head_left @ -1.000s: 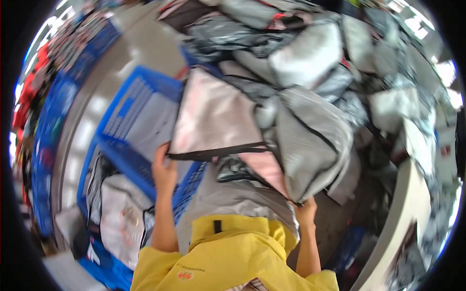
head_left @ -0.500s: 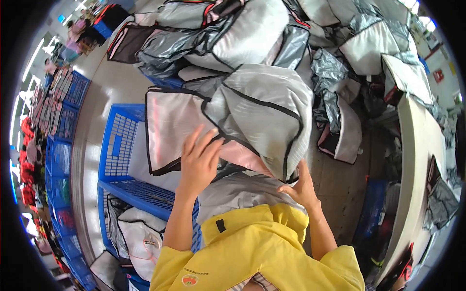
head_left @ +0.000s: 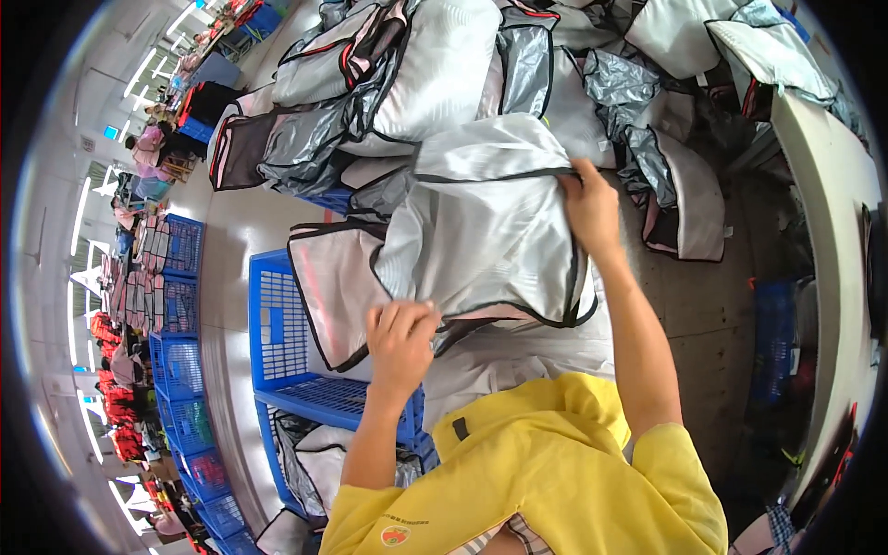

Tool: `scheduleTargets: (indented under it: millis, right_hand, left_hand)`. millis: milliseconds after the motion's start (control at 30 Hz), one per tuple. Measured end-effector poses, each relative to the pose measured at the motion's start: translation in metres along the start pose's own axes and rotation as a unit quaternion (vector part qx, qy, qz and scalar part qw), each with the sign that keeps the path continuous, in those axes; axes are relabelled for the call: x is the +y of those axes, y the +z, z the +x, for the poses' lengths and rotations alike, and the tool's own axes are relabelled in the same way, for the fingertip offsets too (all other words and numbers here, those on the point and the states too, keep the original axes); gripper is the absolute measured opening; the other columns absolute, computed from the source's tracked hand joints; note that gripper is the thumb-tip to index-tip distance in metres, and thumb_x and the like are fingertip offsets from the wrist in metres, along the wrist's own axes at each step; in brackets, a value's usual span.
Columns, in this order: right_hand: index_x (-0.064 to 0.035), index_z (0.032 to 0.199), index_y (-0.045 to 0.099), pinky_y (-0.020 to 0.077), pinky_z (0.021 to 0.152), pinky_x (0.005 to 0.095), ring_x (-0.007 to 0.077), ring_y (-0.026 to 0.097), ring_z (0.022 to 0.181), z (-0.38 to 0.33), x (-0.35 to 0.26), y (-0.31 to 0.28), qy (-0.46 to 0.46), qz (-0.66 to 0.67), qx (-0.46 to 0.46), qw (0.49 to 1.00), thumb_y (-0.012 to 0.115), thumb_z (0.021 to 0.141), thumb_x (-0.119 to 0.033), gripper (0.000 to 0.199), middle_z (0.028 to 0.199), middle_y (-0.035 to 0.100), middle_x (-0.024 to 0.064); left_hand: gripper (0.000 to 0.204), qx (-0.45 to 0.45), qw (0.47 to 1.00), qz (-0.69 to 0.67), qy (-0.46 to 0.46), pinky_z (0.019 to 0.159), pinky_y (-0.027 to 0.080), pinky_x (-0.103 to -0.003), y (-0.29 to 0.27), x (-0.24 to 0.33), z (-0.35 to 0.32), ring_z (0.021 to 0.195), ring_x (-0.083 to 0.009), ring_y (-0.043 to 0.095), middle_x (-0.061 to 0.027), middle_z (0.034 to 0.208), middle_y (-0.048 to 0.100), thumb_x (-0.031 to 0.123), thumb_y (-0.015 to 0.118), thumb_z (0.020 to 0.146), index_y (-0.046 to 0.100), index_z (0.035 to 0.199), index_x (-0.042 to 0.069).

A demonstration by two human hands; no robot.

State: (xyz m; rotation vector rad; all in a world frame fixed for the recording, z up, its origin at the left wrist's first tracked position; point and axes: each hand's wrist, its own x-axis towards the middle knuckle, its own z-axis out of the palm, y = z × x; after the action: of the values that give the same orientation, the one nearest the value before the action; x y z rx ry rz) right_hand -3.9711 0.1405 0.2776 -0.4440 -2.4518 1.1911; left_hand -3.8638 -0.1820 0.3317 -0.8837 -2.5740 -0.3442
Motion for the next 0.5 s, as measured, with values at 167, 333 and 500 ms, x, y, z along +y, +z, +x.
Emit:
scheduleTargets:
  millis: [167,333,500]
  right_hand:
    - [-0.0096,0.122,0.069,0.0526,0.088,0.0412,0.0364,0.071,0.1,-0.022,0.034,0.009,0.123,0.094,-0.096,0.983,0.068,0.094,-0.022,0.03,0.104,0.074,0.0199]
    - [-0.0085,0.12,0.069,0.0539,0.087,0.0391,0.0304,0.073,0.097,-0.043,0.059,0.016,0.143,0.141,-0.089,0.976,0.068,0.094,-0.021,0.029,0.102,0.076,0.0184]
    - [-0.0054,0.12,0.069,0.0532,0.078,0.033,0.0166,0.07,0.084,-0.051,0.068,0.022,0.088,0.156,-0.046,0.983,0.067,0.096,-0.016,0.027,0.092,0.076,0.0131]
  left_hand:
    - [0.012,0.015,1.0,0.004,-0.011,0.083,0.042,-0.039,-0.006,0.017,-0.035,0.096,-0.0226,0.065,-0.0019,0.103,0.068,0.003,0.075,0.076,0.07,0.084,0.01]
    - [0.012,0.006,0.999,0.012,-0.032,0.088,0.045,-0.043,0.0,0.015,-0.04,0.103,-0.0267,0.065,-0.0062,0.112,0.067,0.002,0.076,0.077,0.068,0.083,0.009]
    - [0.017,-0.004,0.999,-0.002,-0.038,0.097,0.046,-0.043,-0.002,0.015,-0.04,0.115,-0.0307,0.063,-0.0072,0.117,0.065,-0.003,0.072,0.077,0.071,0.088,0.01]
